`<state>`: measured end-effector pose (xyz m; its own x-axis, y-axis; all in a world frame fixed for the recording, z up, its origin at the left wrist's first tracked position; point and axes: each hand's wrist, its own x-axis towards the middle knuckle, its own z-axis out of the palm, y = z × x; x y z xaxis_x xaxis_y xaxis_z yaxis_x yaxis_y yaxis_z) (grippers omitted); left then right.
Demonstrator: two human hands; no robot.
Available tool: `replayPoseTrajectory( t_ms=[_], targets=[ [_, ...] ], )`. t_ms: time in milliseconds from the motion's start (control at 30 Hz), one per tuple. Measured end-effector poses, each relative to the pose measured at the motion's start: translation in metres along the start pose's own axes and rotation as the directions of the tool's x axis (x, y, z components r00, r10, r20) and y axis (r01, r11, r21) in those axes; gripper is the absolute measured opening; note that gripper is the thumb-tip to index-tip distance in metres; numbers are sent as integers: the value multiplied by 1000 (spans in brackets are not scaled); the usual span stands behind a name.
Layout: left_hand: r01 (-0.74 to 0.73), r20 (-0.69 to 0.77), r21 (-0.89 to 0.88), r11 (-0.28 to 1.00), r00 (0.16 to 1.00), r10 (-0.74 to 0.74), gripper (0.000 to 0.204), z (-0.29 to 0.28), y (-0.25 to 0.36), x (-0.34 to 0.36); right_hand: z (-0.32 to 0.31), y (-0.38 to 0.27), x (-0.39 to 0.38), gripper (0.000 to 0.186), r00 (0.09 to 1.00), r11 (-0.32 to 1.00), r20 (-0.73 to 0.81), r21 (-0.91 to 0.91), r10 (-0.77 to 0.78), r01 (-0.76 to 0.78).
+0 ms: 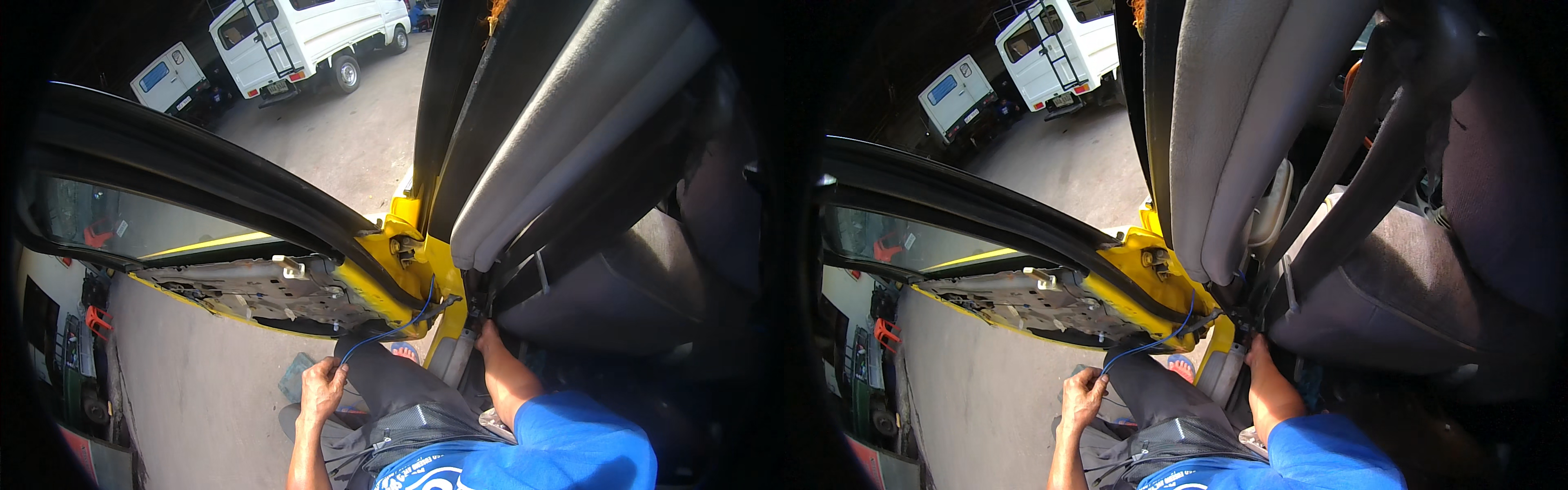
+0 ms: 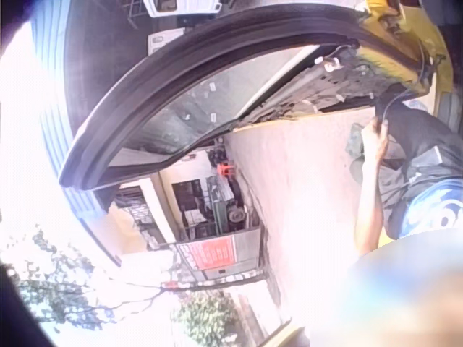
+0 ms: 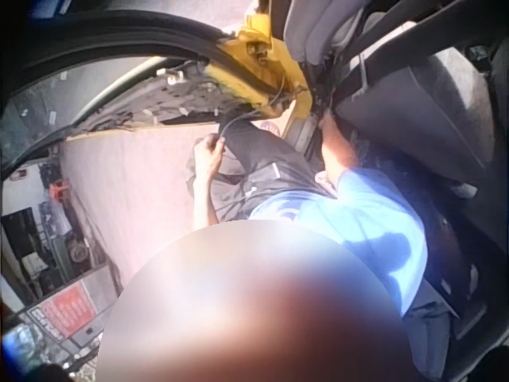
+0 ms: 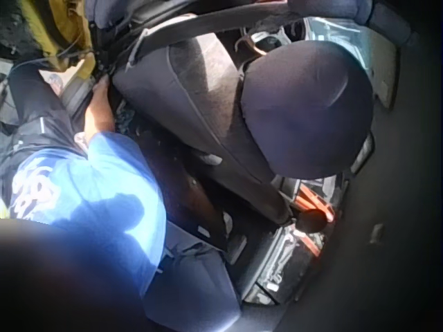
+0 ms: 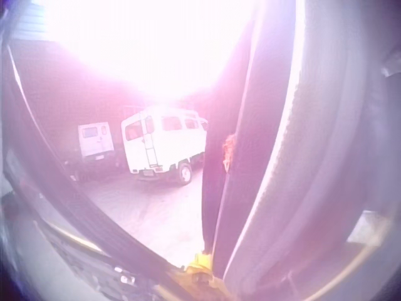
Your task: The person routes a blue wire through the door jamb of a yellow car, pulling it from the interior toward the door frame and then tucking it into the door cavity.
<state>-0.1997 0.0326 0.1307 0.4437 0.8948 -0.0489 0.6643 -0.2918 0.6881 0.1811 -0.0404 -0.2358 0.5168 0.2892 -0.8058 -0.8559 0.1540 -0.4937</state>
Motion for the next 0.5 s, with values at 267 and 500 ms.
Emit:
replayPoseTrajectory(
  t_ms=[267, 500],
  targets=[
    [-14, 12, -21, 1000, 1000, 14, 21, 6, 1, 10, -7, 30, 11, 32, 946, 882, -219, -457, -239, 118],
    [-32, 4, 8, 999, 999, 32, 22, 13, -4, 20, -11, 34, 17, 37, 978, 975, -184, -217, -94, 53]
  ],
)
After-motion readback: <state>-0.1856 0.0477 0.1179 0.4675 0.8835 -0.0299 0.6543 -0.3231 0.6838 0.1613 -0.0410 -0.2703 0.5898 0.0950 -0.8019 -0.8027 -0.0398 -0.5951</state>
